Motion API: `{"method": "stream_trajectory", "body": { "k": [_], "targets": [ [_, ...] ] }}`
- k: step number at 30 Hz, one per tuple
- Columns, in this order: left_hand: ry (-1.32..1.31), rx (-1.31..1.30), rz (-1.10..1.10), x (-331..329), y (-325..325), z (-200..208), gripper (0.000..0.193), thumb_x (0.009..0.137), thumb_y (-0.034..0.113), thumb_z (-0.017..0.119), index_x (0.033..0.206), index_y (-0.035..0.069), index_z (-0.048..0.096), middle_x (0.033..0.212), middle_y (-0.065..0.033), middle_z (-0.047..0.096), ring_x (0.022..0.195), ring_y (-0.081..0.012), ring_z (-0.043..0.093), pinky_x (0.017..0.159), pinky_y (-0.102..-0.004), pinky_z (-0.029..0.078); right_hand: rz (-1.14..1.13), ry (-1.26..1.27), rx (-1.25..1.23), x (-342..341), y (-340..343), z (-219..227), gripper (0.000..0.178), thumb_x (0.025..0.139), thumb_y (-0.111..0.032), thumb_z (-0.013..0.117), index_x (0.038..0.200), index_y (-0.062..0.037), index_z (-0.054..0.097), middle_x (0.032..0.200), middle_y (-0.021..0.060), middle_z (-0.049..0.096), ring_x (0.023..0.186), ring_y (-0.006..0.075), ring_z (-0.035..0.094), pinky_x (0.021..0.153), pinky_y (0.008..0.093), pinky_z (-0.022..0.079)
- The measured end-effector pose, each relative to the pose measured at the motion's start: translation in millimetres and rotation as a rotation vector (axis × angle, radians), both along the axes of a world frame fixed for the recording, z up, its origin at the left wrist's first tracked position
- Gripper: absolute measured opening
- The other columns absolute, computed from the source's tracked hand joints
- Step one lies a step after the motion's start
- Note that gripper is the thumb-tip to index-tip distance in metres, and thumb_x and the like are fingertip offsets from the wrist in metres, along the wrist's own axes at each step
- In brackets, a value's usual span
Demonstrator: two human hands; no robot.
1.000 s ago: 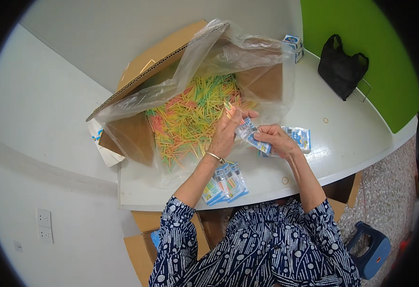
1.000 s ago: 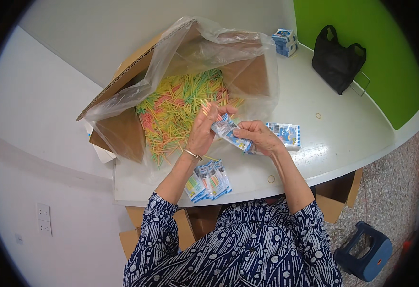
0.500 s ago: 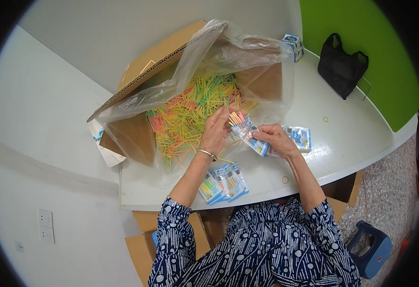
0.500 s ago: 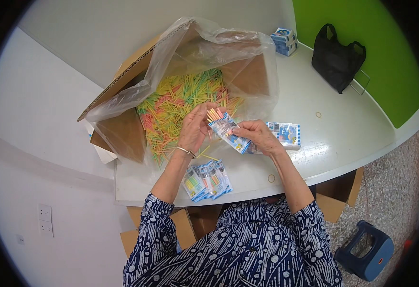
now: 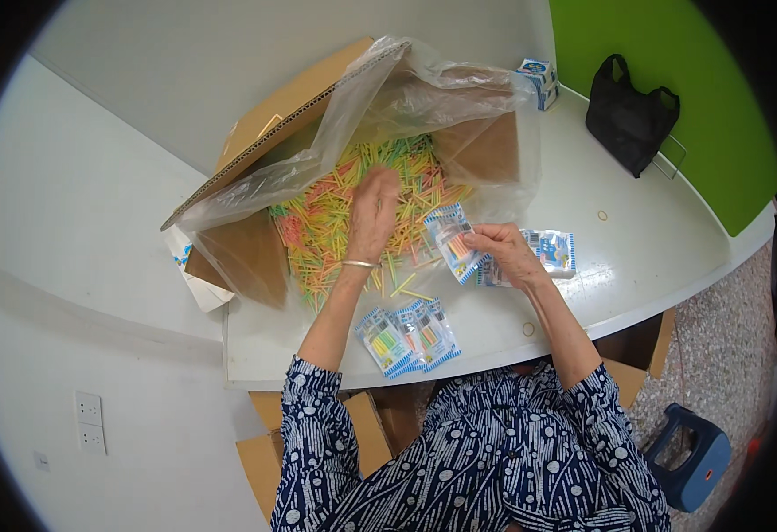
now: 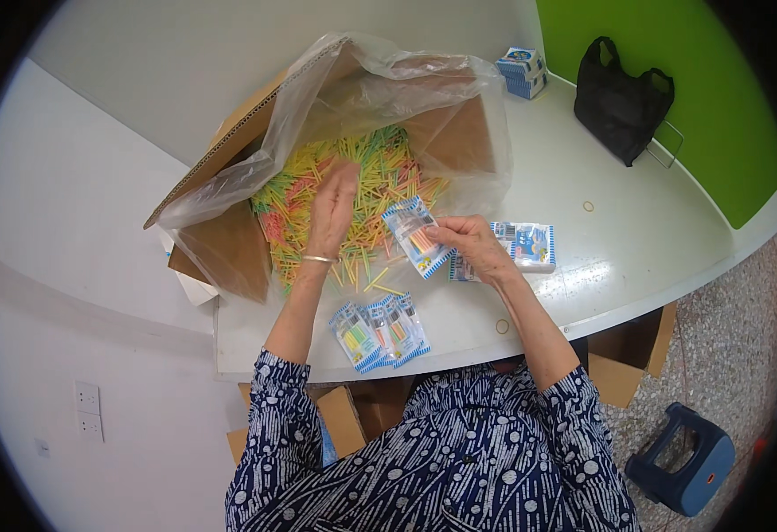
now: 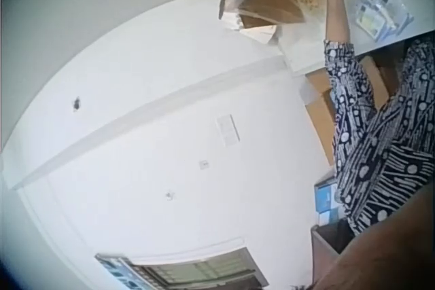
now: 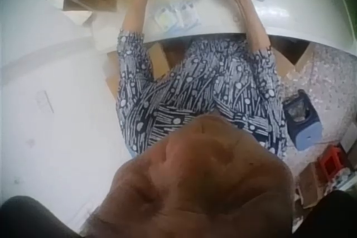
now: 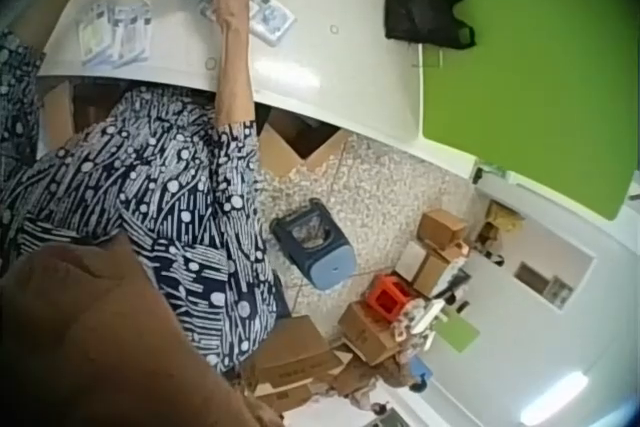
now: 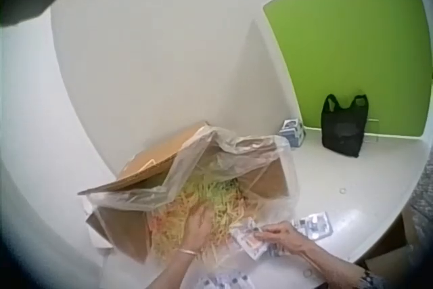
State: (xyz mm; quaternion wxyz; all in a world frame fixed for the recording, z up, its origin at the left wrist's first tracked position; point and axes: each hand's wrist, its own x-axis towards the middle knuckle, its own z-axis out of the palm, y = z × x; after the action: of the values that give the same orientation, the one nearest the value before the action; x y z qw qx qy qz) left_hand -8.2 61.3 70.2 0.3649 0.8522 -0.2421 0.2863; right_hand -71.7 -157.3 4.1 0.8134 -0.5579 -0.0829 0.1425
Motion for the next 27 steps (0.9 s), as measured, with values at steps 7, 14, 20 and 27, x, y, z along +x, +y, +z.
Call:
{"method": "stream_trajectory", "body": {
  "k": [7,14,20,27],
  "targets": [
    [0.654,-0.166,-0.350,-41.6,-23.3,1.9,0.026,0.085,0.006,0.062,0.109,0.000,0.054,0.096,-0.0043,0.063,0.082,-0.0065,0.058,0.066,-0.0181,0.048,0.023,-0.051,0.039,-6.2,5.1,10.0,0.027,0.084,-0.020,0.066,0.101,0.0013,0.066,0.086,0.0014,0.066,0.078,0.0051,0.057,0.071,0.0197,0.044],
    [0.763,-0.218,-0.452,-52.8,-32.8,-1.3,0.025,0.084,0.005,0.063,0.107,0.001,0.054,0.097,-0.0032,0.062,0.084,-0.0062,0.057,0.070,-0.0197,0.048,0.209,0.006,-0.235,-6.7,-5.7,-11.9,0.024,0.080,-0.019,0.071,0.094,0.0000,0.068,0.084,0.0014,0.067,0.076,0.0054,0.059,0.068,0.0195,0.045],
    [0.781,-0.120,-0.481,-52.6,-27.8,-5.6,0.029,0.081,0.004,0.065,0.108,0.000,0.054,0.103,-0.0032,0.059,0.093,-0.0087,0.057,0.077,-0.0227,0.048,0.218,-0.039,-0.294,-17.7,-2.8,-7.6,0.019,0.081,-0.020,0.071,0.081,-0.0013,0.071,0.067,-0.0034,0.061,0.060,0.0014,0.048,0.050,0.0191,0.033],
    [0.798,-0.018,-0.501,-62.2,-23.4,-0.5,0.026,0.080,0.006,0.066,0.104,-0.002,0.058,0.100,-0.0030,0.060,0.096,-0.0106,0.055,0.085,-0.0262,0.045,0.203,-0.101,-0.376,-29.1,0.0,-0.2,0.027,0.079,-0.026,0.072,0.065,-0.0045,0.067,0.053,-0.0093,0.042,0.050,0.0014,0.031,0.044,0.0240,0.020]
  ]
}}
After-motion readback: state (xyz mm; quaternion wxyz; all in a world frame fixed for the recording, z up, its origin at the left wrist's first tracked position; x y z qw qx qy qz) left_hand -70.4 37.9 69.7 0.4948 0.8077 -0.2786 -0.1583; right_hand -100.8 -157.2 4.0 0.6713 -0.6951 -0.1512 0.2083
